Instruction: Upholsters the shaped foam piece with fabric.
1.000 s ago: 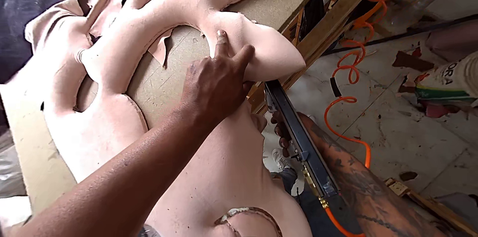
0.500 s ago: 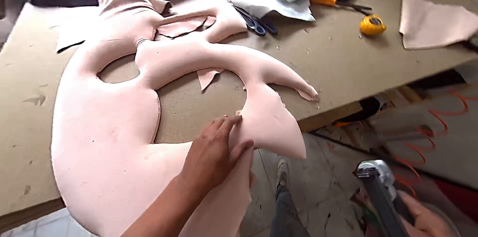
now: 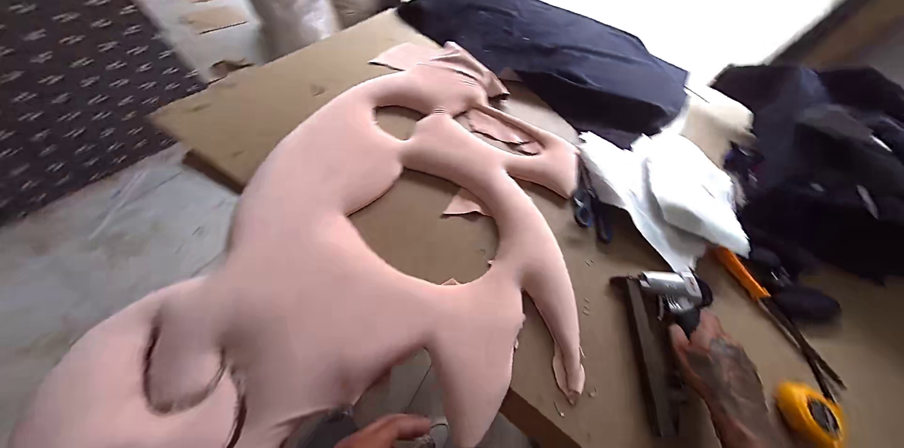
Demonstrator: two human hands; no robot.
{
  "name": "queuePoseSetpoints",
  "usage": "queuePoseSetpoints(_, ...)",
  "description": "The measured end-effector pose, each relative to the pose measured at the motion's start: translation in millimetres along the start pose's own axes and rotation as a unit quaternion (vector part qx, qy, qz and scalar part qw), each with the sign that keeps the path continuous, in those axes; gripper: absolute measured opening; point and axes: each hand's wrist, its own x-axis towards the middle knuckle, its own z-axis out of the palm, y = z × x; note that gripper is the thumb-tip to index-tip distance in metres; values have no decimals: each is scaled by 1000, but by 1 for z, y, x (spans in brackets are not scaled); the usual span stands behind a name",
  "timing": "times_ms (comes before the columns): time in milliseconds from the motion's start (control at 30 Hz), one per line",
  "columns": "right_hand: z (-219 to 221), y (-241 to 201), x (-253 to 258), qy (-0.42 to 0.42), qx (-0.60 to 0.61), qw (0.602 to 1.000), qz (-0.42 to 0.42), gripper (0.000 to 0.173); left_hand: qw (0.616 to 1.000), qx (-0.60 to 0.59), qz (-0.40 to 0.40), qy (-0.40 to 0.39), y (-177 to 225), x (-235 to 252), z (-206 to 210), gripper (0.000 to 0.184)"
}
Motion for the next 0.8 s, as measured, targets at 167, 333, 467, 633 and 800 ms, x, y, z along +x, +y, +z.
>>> queuePoseSetpoints(167,-27,-43,-20,49,-45,985,-162,70,802,-554,-181,131,9,37,41,53)
queuePoseSetpoints(333,-23,-179,-73,-1,157,875,-458,39,628,-710,-186,260,15,81,57,32)
queuePoseSetpoints(467,5,-272,-71,-3,207,797,-567,29,637,-717,-153,240,3,92,63,37)
queuePoseSetpoints(633,36,-301,-76,-50,229,757,-610,25,652,-676,-160,305,3,102,73,48)
queuePoseSetpoints(800,35,-297,-63,-156,281,699,-639,38,671,-646,-97,351,-6,103,90,35)
